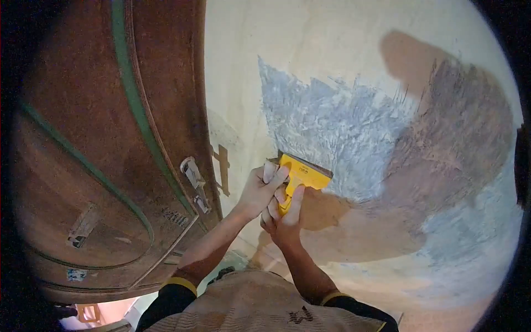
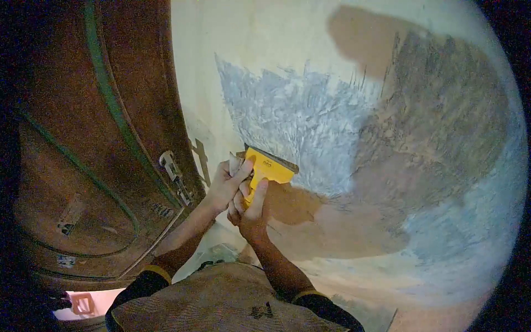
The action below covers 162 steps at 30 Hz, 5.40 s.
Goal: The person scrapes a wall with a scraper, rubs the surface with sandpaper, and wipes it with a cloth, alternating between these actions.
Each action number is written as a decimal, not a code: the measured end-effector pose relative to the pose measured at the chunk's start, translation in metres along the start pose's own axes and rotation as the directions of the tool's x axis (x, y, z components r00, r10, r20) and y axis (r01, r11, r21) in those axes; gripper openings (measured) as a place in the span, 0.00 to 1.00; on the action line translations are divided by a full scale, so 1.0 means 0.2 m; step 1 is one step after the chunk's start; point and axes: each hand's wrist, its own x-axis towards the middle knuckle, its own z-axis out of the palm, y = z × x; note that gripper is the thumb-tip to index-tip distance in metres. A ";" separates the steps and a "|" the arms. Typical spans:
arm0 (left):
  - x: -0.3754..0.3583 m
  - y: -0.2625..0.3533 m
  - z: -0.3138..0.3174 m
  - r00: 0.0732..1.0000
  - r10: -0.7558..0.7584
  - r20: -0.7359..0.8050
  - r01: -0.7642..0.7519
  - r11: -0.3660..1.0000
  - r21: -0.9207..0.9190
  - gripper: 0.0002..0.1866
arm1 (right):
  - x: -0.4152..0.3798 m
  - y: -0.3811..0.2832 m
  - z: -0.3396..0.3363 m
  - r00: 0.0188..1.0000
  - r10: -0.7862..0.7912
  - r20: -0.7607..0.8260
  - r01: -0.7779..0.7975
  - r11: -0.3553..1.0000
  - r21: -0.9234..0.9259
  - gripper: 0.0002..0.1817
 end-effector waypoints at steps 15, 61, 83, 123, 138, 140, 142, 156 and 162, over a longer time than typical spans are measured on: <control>-0.02 0.16 0.06 1.000 0.011 -0.004 -0.011 1.000 0.009 0.21 | -0.01 -0.07 0.03 0.997 -0.054 0.052 0.055 0.998 -0.005 0.32; -0.02 -0.04 0.23 0.969 0.247 -0.027 -0.248 0.968 -0.039 0.21 | -0.11 -0.17 -0.07 0.997 -0.028 -0.067 0.029 0.999 0.022 0.31; -0.01 0.16 0.15 0.985 -0.142 0.102 0.142 0.990 0.007 0.22 | -0.08 -0.16 0.05 0.978 -0.190 -0.079 0.185 0.980 -0.072 0.31; -0.04 -0.13 0.30 0.971 0.229 0.062 -0.236 0.963 0.131 0.17 | -0.13 0.00 -0.30 0.884 -0.242 -0.399 0.244 0.969 -0.048 0.34; -0.02 0.24 0.37 0.991 -0.067 0.112 0.071 0.997 -0.035 0.21 | -0.13 -0.29 -0.07 0.973 -0.221 -0.069 0.217 0.975 -0.050 0.32; -0.04 0.15 0.35 0.991 -0.048 0.127 0.045 0.999 0.032 0.20 | -0.17 -0.21 -0.07 0.970 -0.164 -0.178 0.181 0.980 0.081 0.32; -0.02 0.10 0.36 0.984 0.098 0.151 -0.113 0.990 0.088 0.19 | -0.16 -0.21 -0.07 0.936 -0.143 -0.323 0.178 0.980 0.084 0.31; -0.01 0.25 0.36 0.990 0.002 0.143 -0.008 0.999 0.039 0.19 | -0.11 -0.32 -0.03 0.983 -0.183 0.019 0.179 0.974 0.140 0.33; 0.04 -0.04 0.26 0.950 0.313 0.019 -0.313 0.949 0.026 0.19 | -0.06 -0.16 -0.06 0.945 -0.182 -0.272 0.182 0.983 -0.025 0.30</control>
